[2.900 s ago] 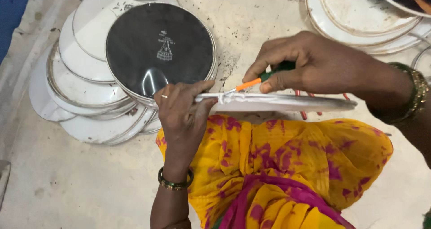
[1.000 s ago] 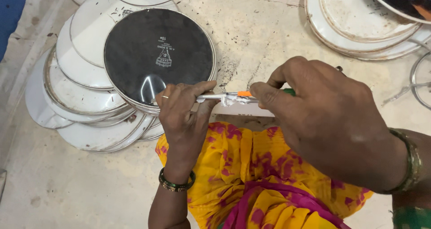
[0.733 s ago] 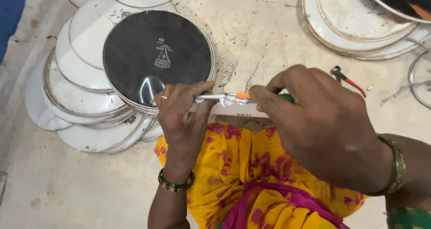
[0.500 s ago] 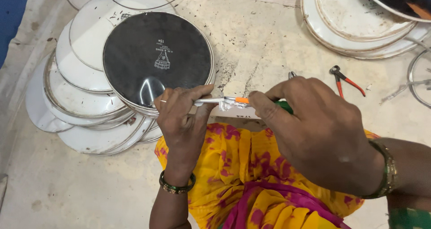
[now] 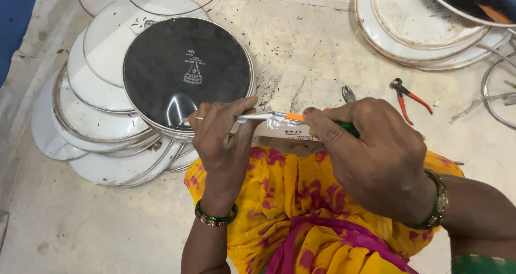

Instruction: The person trims excess material from the edge of a white circular drum skin using a pair of pliers and a small orange-handled tool, then bends and adjusts the metal rim around the drum skin.

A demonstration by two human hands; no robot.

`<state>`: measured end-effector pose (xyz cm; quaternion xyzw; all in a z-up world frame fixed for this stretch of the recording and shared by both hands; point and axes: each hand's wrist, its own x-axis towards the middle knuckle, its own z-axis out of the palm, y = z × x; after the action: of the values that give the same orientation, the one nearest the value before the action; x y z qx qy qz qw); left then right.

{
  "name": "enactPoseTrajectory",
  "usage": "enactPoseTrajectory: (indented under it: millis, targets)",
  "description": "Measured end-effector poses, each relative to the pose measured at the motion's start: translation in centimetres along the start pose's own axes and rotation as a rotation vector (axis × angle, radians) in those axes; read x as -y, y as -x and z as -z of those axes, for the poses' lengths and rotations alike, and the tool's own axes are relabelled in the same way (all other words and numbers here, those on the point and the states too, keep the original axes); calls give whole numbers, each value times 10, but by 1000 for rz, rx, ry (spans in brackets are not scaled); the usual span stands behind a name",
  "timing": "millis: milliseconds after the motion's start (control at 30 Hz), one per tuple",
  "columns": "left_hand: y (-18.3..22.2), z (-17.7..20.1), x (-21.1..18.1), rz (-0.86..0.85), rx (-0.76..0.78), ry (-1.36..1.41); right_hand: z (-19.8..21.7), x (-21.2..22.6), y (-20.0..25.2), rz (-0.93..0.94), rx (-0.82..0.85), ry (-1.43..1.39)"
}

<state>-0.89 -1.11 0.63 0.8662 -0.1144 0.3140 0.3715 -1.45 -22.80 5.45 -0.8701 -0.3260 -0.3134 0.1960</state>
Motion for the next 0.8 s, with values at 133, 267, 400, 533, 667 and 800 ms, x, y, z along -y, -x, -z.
enactPoseTrajectory:
  millis: [133, 267, 400, 533, 667, 800]
  targets:
    - [-1, -3, 1, 0, 2, 12, -4, -3, 3, -22, -15, -13]
    - [-2, -4, 2, -13, -19, 14, -4, -2, 3, -38, -22, -15]
    - [-2, 0, 4, -47, 37, -21, 4, 0, 2, -15, 31, -23]
    - [-5, 2, 7, -138, 114, -47, 18, -10, -6, -1, 193, -79]
    - [-5, -2, 3, -196, 141, -123, 38, -19, -21, -19, 328, -86]
    - [-8, -15, -4, -172, 101, -220, 47, -26, -40, -30, 415, -73]
